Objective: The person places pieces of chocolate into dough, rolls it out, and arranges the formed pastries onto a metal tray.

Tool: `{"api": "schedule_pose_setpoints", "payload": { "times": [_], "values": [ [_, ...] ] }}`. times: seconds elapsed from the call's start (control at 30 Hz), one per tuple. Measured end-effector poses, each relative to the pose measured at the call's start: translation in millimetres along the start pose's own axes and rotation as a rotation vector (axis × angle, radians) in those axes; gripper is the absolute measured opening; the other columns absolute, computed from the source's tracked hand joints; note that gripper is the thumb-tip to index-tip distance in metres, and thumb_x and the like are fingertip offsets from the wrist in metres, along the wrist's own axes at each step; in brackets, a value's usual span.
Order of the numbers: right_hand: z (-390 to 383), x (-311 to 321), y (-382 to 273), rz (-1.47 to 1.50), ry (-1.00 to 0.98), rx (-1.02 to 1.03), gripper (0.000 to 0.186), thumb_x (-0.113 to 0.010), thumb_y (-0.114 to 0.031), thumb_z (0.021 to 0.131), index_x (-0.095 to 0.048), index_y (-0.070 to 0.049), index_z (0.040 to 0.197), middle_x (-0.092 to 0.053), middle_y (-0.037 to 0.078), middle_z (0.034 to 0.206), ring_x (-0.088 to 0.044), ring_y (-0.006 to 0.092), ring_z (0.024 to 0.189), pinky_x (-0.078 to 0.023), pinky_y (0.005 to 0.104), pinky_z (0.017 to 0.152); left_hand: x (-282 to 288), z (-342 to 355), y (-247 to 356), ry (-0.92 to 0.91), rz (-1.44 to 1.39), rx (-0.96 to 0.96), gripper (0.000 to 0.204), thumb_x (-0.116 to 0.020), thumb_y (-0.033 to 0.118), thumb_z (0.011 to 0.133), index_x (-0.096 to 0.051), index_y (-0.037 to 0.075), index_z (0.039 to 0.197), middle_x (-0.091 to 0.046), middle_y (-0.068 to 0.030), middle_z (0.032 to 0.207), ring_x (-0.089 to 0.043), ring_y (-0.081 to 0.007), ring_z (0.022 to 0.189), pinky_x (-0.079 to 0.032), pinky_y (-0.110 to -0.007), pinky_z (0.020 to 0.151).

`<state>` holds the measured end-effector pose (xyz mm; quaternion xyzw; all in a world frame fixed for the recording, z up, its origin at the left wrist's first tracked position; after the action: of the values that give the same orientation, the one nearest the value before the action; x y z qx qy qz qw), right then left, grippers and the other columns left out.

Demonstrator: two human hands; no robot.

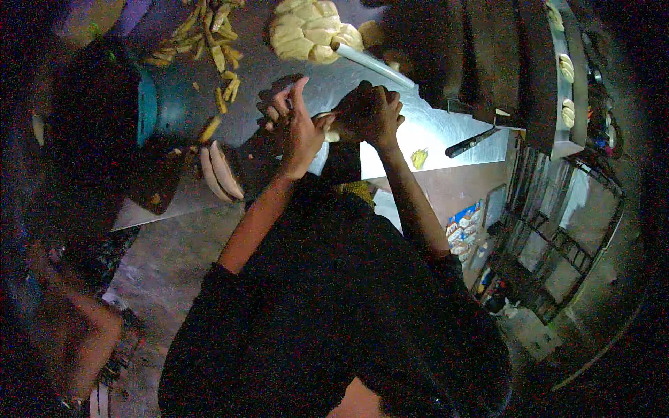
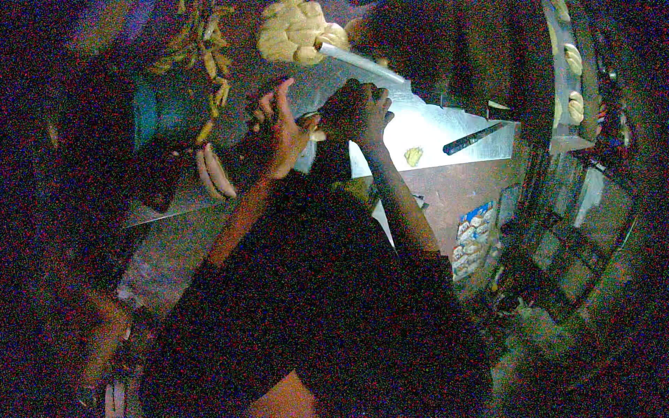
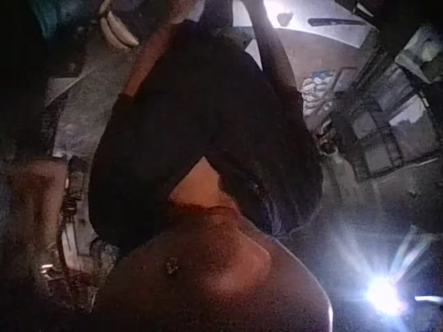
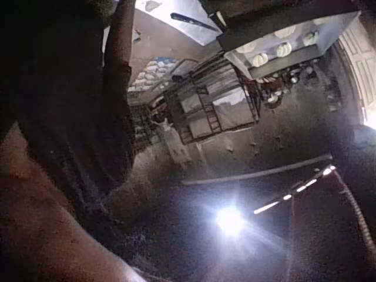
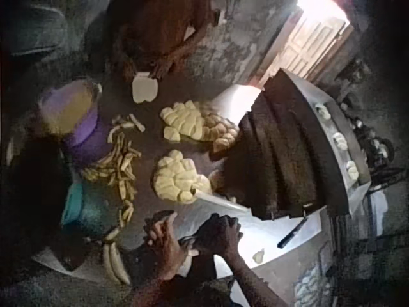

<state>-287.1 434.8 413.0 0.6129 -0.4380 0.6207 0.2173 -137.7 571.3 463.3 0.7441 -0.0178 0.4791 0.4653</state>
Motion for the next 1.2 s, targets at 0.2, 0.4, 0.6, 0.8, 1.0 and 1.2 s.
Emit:
{"api": "schedule_pose_setpoints", "payload": {
  "times": [0.2,0.4,0.6,0.8,1.0,1.2],
  "values": [
    [-42,-8,2,0.113,0.12,-0.303,0.072,-0.087,-0.052,0.066,-0.055,-0.013,0.118,-0.051,0.021,0.119,-0.049,0.0406,0.11,-0.042,0.0576,0.087,-14,-18,-8,0.091,0.042,0.001,0.096,-0.083,0.045,0.074,-0.032,0.018,0.15,-0.041,-0.0193,0.134,-0.039,-0.041,0.121,-0.032,-0.056,0.099],
    [-26,-27,28,0.157,0.172,-0.223,0.081,-0.093,-0.05,0.056,-0.055,-0.014,0.117,-0.05,0.023,0.116,-0.047,0.0445,0.112,-0.043,0.0555,0.088,-32,-15,-30,0.128,-0.036,0.095,0.097,-0.079,0.055,0.075,-0.031,0.021,0.152,-0.043,-0.0213,0.133,-0.039,-0.0418,0.122,-0.031,-0.058,0.101],
    [-12,-24,9,0.06,0.292,-0.317,0.073,-0.092,-0.046,0.062,-0.056,-0.016,0.117,-0.055,0.021,0.104,-0.052,0.0444,0.105,-0.045,0.0556,0.085,-43,-1,-29,0.079,-0.003,0.205,0.102,-0.082,0.055,0.07,-0.028,0.029,0.153,-0.041,-0.0229,0.136,-0.038,-0.0437,0.122,-0.031,-0.06,0.101],
    [70,-29,69,0.61,0.435,0.173,0.055,-0.074,-0.028,0.083,-0.053,-0.005,0.128,-0.062,0.016,0.102,-0.064,0.0327,0.095,-0.053,0.0452,0.082,-95,8,-65,0.262,0.028,0.169,0.112,-0.079,0.067,0.067,-0.022,0.027,0.155,-0.035,-0.027,0.139,-0.034,-0.0465,0.126,-0.027,-0.063,0.1],
    [99,11,68,-0.067,0.186,0.312,0.054,-0.068,-0.016,0.085,-0.052,-0.007,0.135,-0.063,0.019,0.103,-0.064,0.039,0.096,-0.054,0.0484,0.082,-112,2,-70,0.236,-0.023,0.289,0.114,-0.077,0.066,0.07,-0.015,0.026,0.157,-0.035,-0.028,0.138,-0.032,-0.047,0.126,-0.025,-0.064,0.103],
    [32,31,39,0.14,-0.023,0.509,0.034,-0.07,-0.023,0.088,-0.066,-0.005,0.117,-0.063,0.019,0.114,-0.063,0.0388,0.102,-0.054,0.0468,0.087,-74,14,-64,0.358,-0.276,0.04,0.067,-0.07,0.043,0.088,-0.042,0.014,0.141,-0.05,-0.0204,0.126,-0.046,-0.0402,0.116,-0.034,-0.052,0.103]
  ]
}}
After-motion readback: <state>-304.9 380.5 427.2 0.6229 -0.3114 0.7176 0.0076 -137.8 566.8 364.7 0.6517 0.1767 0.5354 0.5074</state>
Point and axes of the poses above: each hand's wrist, its own z-axis towards the middle knuckle, its own x-axis out of the back of the hand, y = z × x, the point moved 3 cm from there along z, towards the middle knuckle
